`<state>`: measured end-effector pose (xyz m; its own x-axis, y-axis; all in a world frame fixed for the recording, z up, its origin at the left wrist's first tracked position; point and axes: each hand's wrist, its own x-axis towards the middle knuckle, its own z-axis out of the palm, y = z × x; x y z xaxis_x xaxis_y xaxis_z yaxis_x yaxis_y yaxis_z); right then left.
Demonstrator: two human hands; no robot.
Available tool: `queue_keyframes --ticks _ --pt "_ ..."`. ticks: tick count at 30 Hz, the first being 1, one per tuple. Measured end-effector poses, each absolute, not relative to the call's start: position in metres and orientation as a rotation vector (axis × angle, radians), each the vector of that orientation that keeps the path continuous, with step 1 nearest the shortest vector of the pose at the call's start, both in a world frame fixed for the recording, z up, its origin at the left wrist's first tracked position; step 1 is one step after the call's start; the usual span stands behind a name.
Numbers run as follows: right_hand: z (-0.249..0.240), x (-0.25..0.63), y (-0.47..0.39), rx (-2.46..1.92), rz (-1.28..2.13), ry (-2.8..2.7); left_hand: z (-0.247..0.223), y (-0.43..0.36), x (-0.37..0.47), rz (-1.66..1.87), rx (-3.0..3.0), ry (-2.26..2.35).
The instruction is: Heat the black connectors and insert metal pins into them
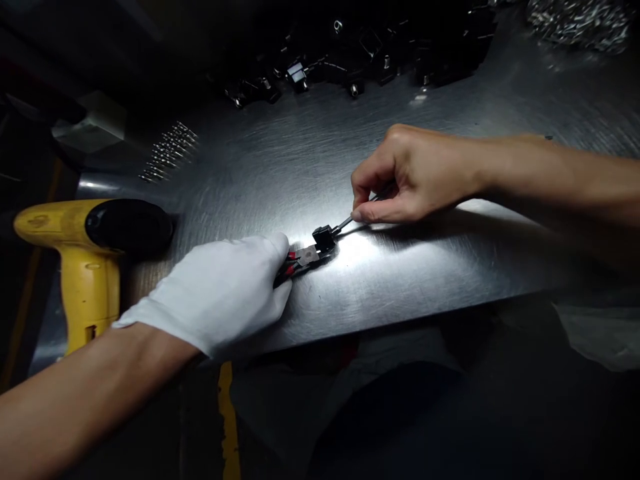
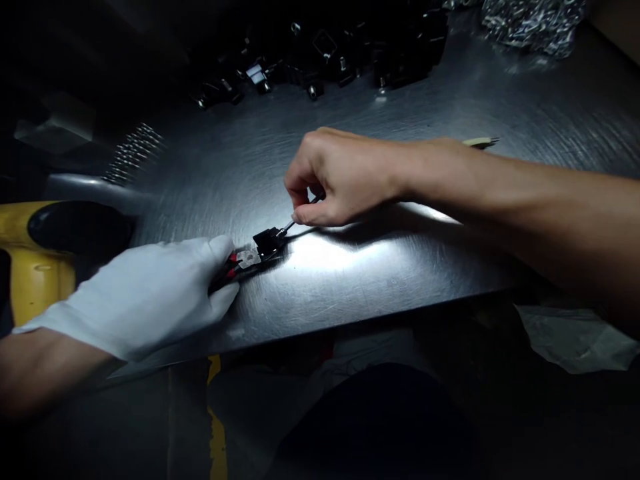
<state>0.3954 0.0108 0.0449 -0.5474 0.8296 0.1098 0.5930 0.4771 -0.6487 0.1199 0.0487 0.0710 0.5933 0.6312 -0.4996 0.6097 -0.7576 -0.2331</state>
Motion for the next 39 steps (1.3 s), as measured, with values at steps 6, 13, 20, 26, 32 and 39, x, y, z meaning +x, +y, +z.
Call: queue_keyframes --ticks 6,13,20,26,32,39 --pt "0.062 0.392 0.026 -1.195 0.686 -2.502 0.071 0.053 0.119 0.839 -2.797 -0.956" --pt "0.078 0.382 0.028 -1.426 0.652 -2.537 0.075 0.047 0.123 0.906 -2.766 -1.162" --pt "0.068 0.375 -0.013 -1.488 0.389 -2.44 0.07 0.031 0.124 0.872 -2.741 -1.371" --pt "0.047 0.366 -0.03 -1.626 0.767 -1.947 0.07 0.022 0.123 0.888 -2.834 -1.587" --pt "0.04 0.36 -0.038 -1.783 1.143 -1.549 0.075 0.013 0.125 0.846 -2.847 -1.664" --pt "0.048 0.372 -0.031 -1.641 1.106 -1.779 0.072 0.007 0.125 0.796 -2.848 -1.681"
